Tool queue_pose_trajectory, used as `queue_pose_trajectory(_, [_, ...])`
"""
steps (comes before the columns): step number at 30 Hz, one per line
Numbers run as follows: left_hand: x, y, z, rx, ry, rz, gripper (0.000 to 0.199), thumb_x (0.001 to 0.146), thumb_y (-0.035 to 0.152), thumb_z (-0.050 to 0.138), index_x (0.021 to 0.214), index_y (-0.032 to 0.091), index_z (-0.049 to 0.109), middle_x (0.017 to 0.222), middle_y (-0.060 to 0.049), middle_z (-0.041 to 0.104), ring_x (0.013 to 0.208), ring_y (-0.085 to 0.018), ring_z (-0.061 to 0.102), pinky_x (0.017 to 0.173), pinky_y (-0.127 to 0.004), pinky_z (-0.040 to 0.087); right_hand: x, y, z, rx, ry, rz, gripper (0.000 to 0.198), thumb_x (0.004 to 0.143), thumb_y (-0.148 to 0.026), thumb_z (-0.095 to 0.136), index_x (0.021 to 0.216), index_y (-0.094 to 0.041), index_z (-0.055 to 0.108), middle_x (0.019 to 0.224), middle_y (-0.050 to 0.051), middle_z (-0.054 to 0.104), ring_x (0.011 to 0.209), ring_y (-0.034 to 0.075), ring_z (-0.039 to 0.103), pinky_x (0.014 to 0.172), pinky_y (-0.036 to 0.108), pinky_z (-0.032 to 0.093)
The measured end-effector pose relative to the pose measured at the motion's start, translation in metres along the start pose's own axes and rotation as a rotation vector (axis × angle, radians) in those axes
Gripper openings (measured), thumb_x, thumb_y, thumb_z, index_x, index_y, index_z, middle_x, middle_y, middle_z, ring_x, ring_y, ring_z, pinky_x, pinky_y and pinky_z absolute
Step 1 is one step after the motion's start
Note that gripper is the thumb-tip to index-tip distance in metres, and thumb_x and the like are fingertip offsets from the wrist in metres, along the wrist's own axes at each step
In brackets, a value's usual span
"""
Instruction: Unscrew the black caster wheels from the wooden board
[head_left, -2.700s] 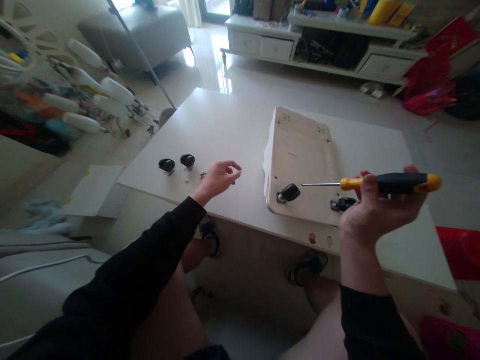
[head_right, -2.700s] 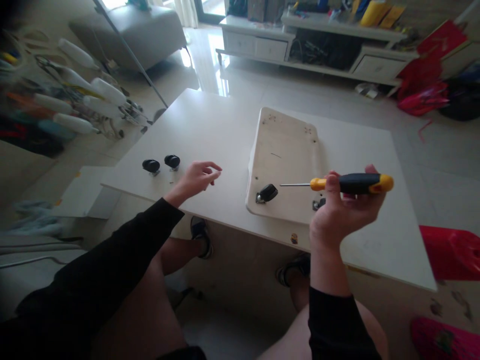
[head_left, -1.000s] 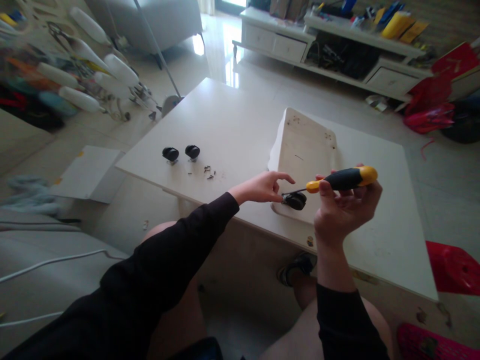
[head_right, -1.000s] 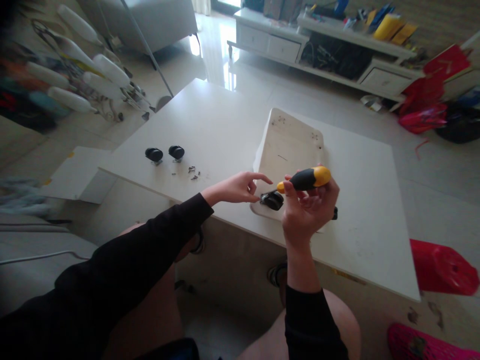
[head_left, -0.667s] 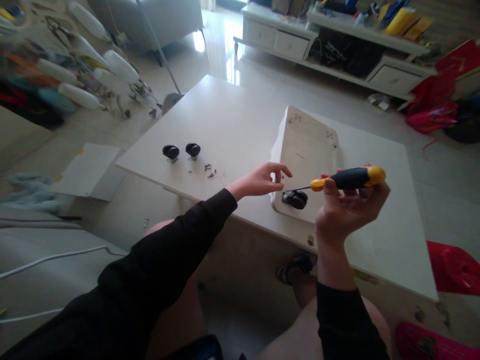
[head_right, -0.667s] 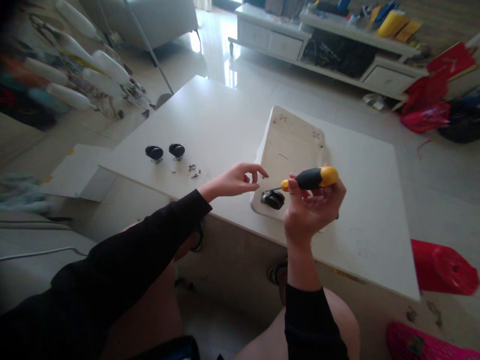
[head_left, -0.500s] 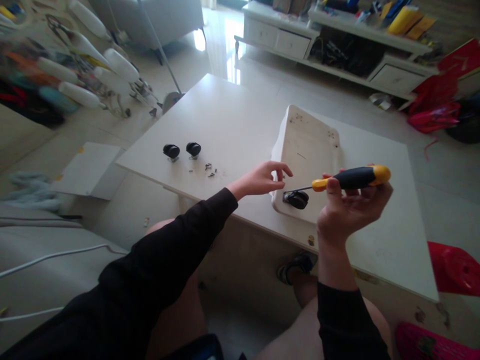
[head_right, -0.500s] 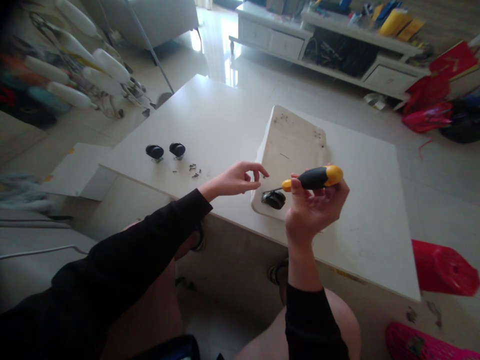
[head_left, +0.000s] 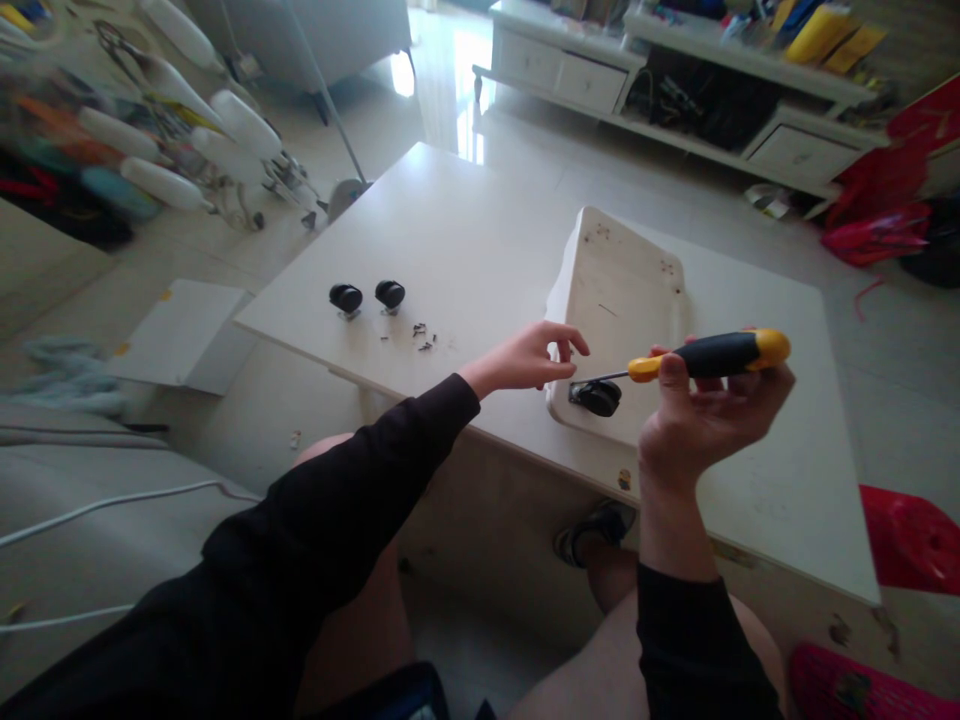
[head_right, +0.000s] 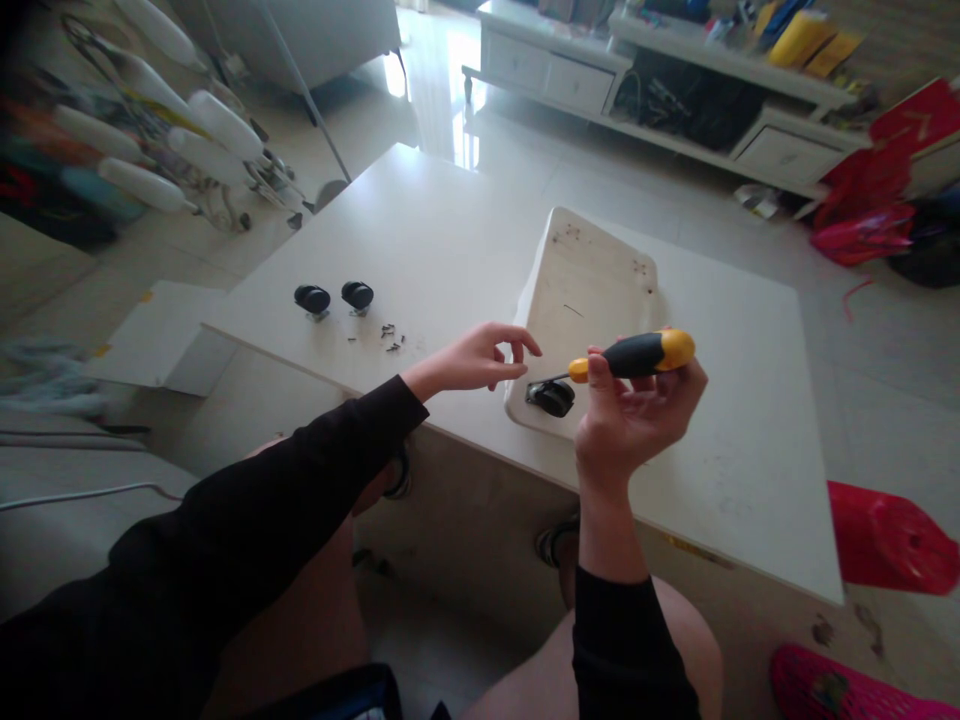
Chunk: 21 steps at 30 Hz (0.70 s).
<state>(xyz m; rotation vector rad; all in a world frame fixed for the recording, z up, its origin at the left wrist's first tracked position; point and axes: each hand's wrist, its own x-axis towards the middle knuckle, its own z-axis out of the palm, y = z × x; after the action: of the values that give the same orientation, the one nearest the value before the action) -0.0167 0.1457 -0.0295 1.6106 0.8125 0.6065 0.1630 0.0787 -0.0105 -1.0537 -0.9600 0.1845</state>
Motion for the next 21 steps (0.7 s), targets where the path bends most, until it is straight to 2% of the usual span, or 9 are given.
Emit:
queue_pose_trajectory(6, [0.000, -0.002, 0.002, 0.000, -0.010, -0.003, 0.031, 0.089, 0.013, 0.064, 0.118, 0.010, 0.073, 0.096, -0.005, 0.069, 0.053, -0.005, 0.059, 0.046, -0.018, 0.045, 0.000, 0.004, 0.000, -0.041, -0.006, 0.005, 0.066, 0.065, -0.040, 0.092, 0.119, -0.025, 0.058, 0.111, 0.001, 0.063, 0.091, 0.019, 0.073, 0.072, 0.040, 0.071])
queue_pose_trajectory(10, [0.002, -0.005, 0.006, 0.012, -0.037, 0.031, 0.029, 0.091, 0.011, 0.062, 0.118, 0.011, 0.074, 0.101, -0.007, 0.073, 0.053, -0.003, 0.059, 0.048, -0.017, 0.046, 0.000, 0.003, 0.000, -0.058, -0.003, -0.012, 0.067, 0.066, -0.042, 0.093, 0.120, -0.025, 0.057, 0.117, 0.002, 0.062, 0.093, 0.019, 0.073, 0.073, 0.042, 0.071])
queue_pose_trajectory(14, [0.007, -0.007, 0.010, 0.000, -0.069, 0.085, 0.025, 0.096, 0.013, 0.064, 0.118, 0.011, 0.075, 0.116, -0.011, 0.073, 0.057, -0.002, 0.061, 0.051, -0.016, 0.049, 0.001, 0.003, 0.000, -0.028, 0.021, -0.023, 0.062, 0.066, -0.036, 0.095, 0.115, -0.023, 0.060, 0.117, 0.003, 0.062, 0.094, 0.019, 0.073, 0.075, 0.041, 0.072])
queue_pose_trajectory(17, [0.011, -0.007, 0.015, -0.026, -0.092, 0.120, 0.026, 0.100, 0.018, 0.064, 0.123, 0.011, 0.076, 0.125, -0.014, 0.070, 0.057, -0.002, 0.061, 0.051, -0.017, 0.050, 0.001, 0.005, -0.001, -0.013, -0.030, -0.035, 0.061, 0.068, -0.036, 0.093, 0.119, -0.022, 0.063, 0.126, 0.005, 0.063, 0.100, 0.021, 0.075, 0.083, 0.045, 0.073])
queue_pose_trajectory(19, [0.013, -0.005, 0.017, -0.044, -0.112, 0.120, 0.028, 0.101, 0.018, 0.064, 0.125, 0.012, 0.076, 0.122, -0.013, 0.071, 0.056, -0.002, 0.061, 0.051, -0.017, 0.050, 0.001, 0.005, -0.002, -0.016, -0.079, -0.032, 0.061, 0.070, -0.036, 0.092, 0.121, -0.021, 0.064, 0.127, 0.007, 0.064, 0.102, 0.022, 0.075, 0.086, 0.048, 0.072])
queue_pose_trajectory(21, [0.014, -0.003, 0.019, -0.058, -0.135, 0.096, 0.028, 0.101, 0.018, 0.064, 0.126, 0.013, 0.076, 0.112, -0.010, 0.075, 0.054, -0.002, 0.059, 0.051, -0.017, 0.049, 0.000, 0.004, -0.002, -0.017, -0.114, -0.021, 0.057, 0.073, -0.035, 0.090, 0.122, -0.021, 0.064, 0.119, 0.006, 0.068, 0.098, 0.022, 0.076, 0.086, 0.046, 0.072])
